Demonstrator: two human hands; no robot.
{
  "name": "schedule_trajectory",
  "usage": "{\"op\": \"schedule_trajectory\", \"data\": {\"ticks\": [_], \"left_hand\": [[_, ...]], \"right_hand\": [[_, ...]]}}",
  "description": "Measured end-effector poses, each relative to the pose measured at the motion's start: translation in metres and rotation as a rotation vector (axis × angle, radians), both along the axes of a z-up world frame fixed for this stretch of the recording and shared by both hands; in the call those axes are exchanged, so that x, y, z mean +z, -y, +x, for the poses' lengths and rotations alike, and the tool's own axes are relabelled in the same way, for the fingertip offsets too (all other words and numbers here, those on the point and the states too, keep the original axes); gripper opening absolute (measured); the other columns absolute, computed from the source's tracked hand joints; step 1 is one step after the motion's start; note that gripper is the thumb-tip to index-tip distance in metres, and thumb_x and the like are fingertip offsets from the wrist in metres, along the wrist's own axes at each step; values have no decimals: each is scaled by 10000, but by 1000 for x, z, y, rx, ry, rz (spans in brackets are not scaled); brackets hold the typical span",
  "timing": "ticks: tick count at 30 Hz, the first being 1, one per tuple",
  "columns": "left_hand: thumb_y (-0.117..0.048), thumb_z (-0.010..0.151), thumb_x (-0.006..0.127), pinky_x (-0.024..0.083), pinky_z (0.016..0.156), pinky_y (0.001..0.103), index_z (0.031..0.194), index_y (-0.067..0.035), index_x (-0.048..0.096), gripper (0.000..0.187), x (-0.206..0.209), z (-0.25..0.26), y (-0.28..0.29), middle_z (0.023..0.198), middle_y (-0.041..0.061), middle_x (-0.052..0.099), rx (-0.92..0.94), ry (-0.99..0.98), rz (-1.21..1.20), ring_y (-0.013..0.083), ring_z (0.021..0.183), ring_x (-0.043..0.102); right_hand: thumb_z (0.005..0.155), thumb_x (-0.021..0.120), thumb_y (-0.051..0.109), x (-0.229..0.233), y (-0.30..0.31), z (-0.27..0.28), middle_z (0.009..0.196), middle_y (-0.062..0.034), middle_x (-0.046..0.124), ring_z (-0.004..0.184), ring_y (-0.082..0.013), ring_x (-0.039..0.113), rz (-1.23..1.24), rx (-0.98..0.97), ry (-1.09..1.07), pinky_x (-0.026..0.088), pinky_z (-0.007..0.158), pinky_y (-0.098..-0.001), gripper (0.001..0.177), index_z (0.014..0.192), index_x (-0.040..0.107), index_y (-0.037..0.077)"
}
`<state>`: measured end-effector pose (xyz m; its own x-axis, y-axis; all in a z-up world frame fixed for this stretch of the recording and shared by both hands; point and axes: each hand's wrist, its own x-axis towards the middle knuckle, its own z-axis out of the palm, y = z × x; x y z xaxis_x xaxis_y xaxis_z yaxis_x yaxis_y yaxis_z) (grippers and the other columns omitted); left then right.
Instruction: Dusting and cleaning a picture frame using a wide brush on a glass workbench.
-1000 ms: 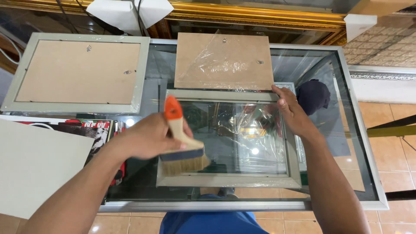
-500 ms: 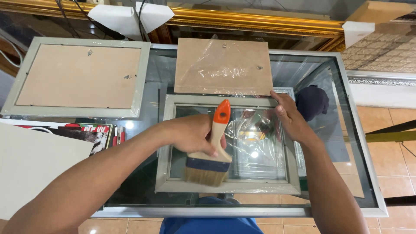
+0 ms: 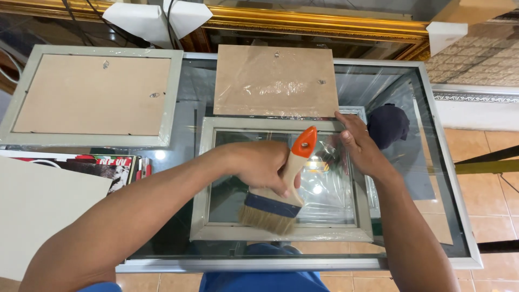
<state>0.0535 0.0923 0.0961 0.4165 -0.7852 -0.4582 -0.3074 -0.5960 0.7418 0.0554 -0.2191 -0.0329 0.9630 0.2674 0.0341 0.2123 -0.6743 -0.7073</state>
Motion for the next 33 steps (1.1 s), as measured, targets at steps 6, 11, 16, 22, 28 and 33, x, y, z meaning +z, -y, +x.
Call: {"op": "schedule_trajectory", "data": {"ticks": [6, 11, 16, 22, 28, 33], "left_hand": [[-117, 925, 601, 596, 801, 477, 1226, -73, 710, 323, 7, 62, 6, 857, 205, 757, 399, 762, -127, 404, 874, 754], [-212, 872, 735, 550, 711, 421, 1158, -43, 732, 332, 26, 33, 23, 892, 125, 745, 401, 530, -250, 302, 753, 666], [-241, 746, 755, 554, 994, 551, 1162, -18, 739, 473, 1, 2, 36, 1138, 218, 765, -6, 25, -126, 450, 1110, 706], [-158, 921, 582, 610, 794, 463, 1117, -124, 748, 259, 0, 72, 49, 859, 139, 772, 382, 654, -282, 361, 839, 771], [-339, 774, 783, 601, 915, 505, 1163, -74, 726, 474, 12, 20, 63, 1064, 155, 787, 341, 270, -291, 384, 1078, 740], [-270, 809, 781, 524, 1025, 591, 1271, 67, 649, 586, -22, 27, 75, 1202, 304, 708, 3, 119, -48, 471, 1188, 664]], "right_hand": [[1092, 276, 525, 5, -4, -2, 1537, -217, 407, 1524, -477, 194, 40, -10, -7, 106, 1241, -605, 652, 1618, 352, 147], [1068, 277, 530, 1, -1, -3, 1513, -229, 436, 1456, -431, 307, 44, 1, 72, 196, 1198, -556, 694, 1559, 398, 55], [1089, 221, 511, 10, -4, -6, 1511, -234, 430, 1501, -487, 235, 2, 10, 6, 134, 1235, -618, 651, 1615, 354, 152], [1070, 185, 585, 25, -12, -8, 1553, -290, 386, 1467, -540, 251, 55, -55, -80, 187, 1174, -687, 729, 1635, 323, 145], [1104, 176, 421, 13, 0, -2, 1580, -224, 395, 1496, -501, 226, 142, -10, 14, 152, 1193, -680, 601, 1626, 347, 179], [1054, 135, 528, 9, 9, 3, 1593, -247, 378, 1497, -497, 237, 274, 16, -51, 174, 1192, -689, 710, 1627, 300, 143]]}}
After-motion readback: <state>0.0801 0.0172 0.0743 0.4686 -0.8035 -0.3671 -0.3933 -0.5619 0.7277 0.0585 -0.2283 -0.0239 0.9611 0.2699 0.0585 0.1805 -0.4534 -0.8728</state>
